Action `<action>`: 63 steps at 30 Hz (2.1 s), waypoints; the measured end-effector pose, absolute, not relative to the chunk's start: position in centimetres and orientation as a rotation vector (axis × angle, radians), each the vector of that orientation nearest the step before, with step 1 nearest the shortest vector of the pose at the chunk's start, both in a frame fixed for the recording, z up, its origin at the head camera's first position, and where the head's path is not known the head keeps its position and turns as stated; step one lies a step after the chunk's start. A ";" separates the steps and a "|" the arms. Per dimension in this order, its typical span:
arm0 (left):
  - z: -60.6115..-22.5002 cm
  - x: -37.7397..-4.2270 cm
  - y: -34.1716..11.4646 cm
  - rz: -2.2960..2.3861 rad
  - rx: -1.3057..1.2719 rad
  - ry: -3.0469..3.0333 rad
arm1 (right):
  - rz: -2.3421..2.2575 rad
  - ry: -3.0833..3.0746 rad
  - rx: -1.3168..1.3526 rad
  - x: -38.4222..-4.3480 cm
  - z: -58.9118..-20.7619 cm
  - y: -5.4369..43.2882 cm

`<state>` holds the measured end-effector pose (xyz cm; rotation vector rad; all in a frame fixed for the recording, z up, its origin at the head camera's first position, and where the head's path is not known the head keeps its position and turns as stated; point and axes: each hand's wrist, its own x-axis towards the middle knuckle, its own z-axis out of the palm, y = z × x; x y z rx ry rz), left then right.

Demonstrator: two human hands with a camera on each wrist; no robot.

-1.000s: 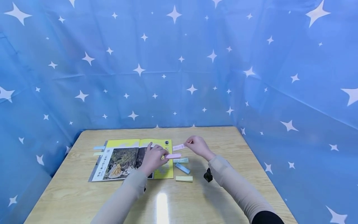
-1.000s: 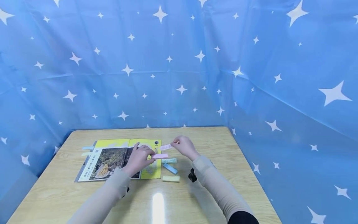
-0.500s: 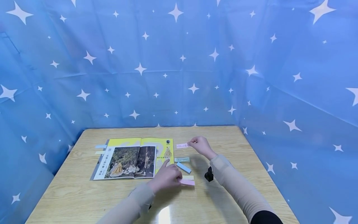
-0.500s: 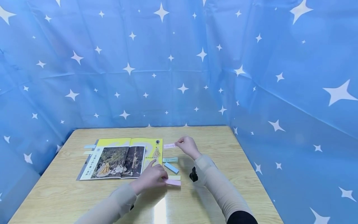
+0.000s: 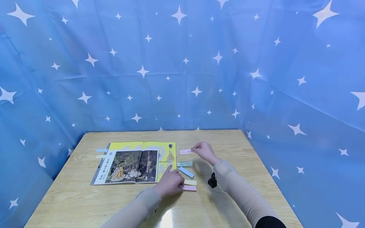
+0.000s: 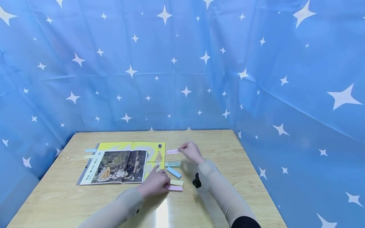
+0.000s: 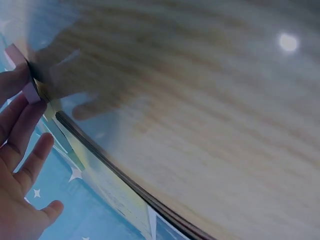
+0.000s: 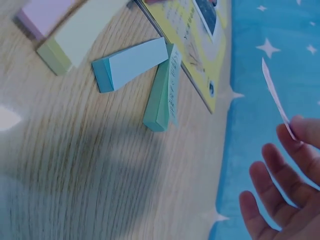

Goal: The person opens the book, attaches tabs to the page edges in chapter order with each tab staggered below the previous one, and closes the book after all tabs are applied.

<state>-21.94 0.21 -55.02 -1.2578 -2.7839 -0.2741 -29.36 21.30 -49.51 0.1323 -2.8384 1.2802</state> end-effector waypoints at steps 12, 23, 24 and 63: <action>-55.8 -23.6 1.5 -0.194 -1.060 -2.845 | 1.330 -2.839 0.098 -29.0 -50.9 20.2; -54.6 -23.2 -0.7 -0.361 -0.999 -2.841 | 1.468 -2.833 0.018 -28.9 -52.6 19.4; -54.5 -23.4 -1.2 -0.379 -0.976 -2.844 | 1.467 -2.841 0.017 -29.0 -52.7 19.3; -55.8 -24.9 -2.6 -0.354 -0.657 -3.173 | 1.399 -2.989 -0.048 -30.1 -55.1 17.2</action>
